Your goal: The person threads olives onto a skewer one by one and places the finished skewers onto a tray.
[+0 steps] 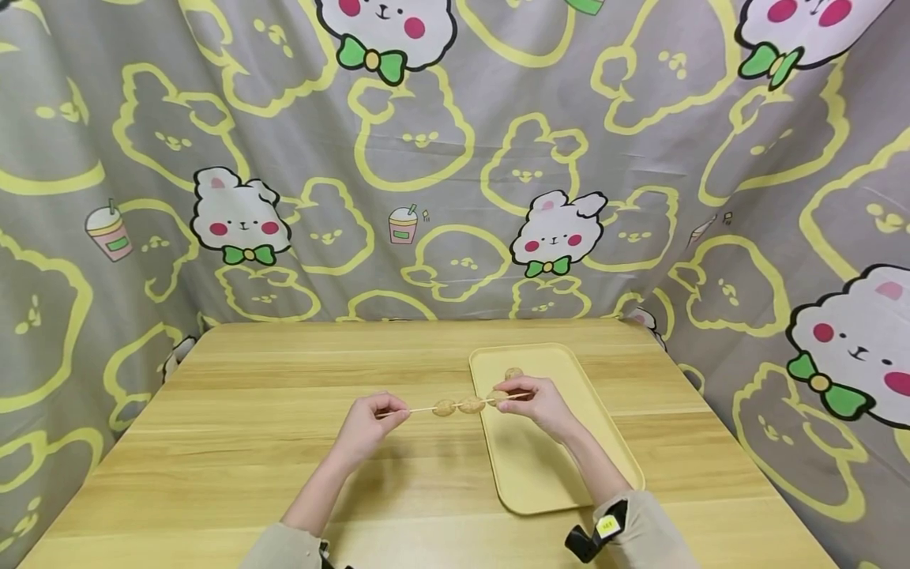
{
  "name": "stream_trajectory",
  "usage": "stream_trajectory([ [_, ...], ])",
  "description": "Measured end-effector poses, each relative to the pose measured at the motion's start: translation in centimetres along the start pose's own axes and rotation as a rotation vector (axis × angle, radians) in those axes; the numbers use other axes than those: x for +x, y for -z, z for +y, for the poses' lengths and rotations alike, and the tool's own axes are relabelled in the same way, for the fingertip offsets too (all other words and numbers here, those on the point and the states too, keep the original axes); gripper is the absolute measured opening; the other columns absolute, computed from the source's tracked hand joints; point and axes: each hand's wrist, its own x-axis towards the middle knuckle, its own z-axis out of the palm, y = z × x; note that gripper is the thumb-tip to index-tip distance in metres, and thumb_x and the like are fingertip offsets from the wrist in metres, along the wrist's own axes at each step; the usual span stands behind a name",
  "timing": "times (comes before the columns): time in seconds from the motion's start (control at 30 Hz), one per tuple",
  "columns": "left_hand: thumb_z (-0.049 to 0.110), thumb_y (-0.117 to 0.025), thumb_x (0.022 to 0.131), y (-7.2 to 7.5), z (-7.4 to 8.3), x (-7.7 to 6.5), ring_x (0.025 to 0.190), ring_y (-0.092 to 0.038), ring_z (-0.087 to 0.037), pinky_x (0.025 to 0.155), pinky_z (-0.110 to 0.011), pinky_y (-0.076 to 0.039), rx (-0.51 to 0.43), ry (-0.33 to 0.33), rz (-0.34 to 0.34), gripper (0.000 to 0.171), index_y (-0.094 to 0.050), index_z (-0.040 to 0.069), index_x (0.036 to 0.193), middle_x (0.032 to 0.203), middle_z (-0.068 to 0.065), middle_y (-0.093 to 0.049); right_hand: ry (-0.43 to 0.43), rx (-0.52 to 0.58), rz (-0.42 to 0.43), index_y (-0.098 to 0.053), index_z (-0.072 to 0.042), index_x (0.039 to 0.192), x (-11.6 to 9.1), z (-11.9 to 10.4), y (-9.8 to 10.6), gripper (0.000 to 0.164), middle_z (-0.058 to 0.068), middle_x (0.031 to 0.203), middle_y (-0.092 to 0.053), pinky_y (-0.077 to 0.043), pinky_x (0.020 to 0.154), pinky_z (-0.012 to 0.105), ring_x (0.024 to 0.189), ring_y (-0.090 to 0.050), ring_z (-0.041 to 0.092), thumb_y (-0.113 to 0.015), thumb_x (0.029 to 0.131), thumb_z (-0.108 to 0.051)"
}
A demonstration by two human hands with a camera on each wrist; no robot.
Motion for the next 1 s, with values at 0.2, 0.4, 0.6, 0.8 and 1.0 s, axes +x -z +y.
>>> stream_trajectory([
  [0.2,0.003,-0.066,0.084,0.2,-0.2,-0.1,0.076,-0.058,-0.014,0.066,-0.026,-0.047,0.012,-0.02,-0.005,0.006,-0.066,-0.002,0.083,0.082,-0.005,-0.063,-0.023,-0.006,-0.02,-0.058,0.014,0.11,-0.1,-0.2,0.1,0.037,0.028,0.108,-0.056,-0.051,0.076,0.029,0.085,-0.061,0.013,-0.071,0.08,-0.003],
  [0.4,0.004,-0.065,0.084,0.4,0.2,-0.1,0.075,-0.057,-0.013,0.065,-0.026,-0.047,0.01,-0.015,0.02,0.006,-0.066,-0.002,0.082,0.081,-0.004,-0.063,-0.015,-0.01,-0.023,-0.058,0.014,0.11,0.2,-0.2,0.3,0.037,0.017,0.104,-0.061,-0.051,0.077,0.029,0.085,-0.062,0.013,-0.071,0.08,-0.002],
  [0.6,0.003,-0.067,0.083,0.7,0.2,0.3,0.075,-0.056,-0.012,0.065,-0.025,-0.046,0.011,-0.01,0.022,0.005,-0.067,-0.002,0.082,0.081,-0.004,-0.063,-0.013,0.022,-0.013,-0.06,0.014,0.109,0.6,-0.2,0.6,0.037,0.013,0.108,-0.06,-0.051,0.077,0.029,0.084,-0.063,0.012,-0.072,0.078,-0.003],
  [0.8,0.002,-0.067,0.082,1.0,0.2,0.3,0.074,-0.055,-0.012,0.065,-0.024,-0.045,-0.023,0.008,0.022,0.004,-0.067,-0.002,0.084,0.083,-0.008,-0.063,0.003,0.074,-0.045,-0.059,0.012,0.112,0.6,-0.5,0.6,0.04,0.016,0.113,-0.059,-0.051,0.079,0.032,0.085,-0.064,0.015,-0.072,0.079,-0.005],
  [1.0,0.001,-0.067,0.083,1.5,-0.2,-0.1,0.074,-0.055,-0.011,0.065,-0.025,-0.044,-0.032,0.035,0.031,0.006,-0.067,-0.004,0.084,0.082,-0.007,-0.064,0.07,0.147,-0.07,-0.048,0.019,0.119,0.3,-0.1,1.8,0.041,0.025,0.112,-0.059,-0.051,0.079,0.033,0.09,-0.063,0.016,-0.063,0.084,0.002],
])
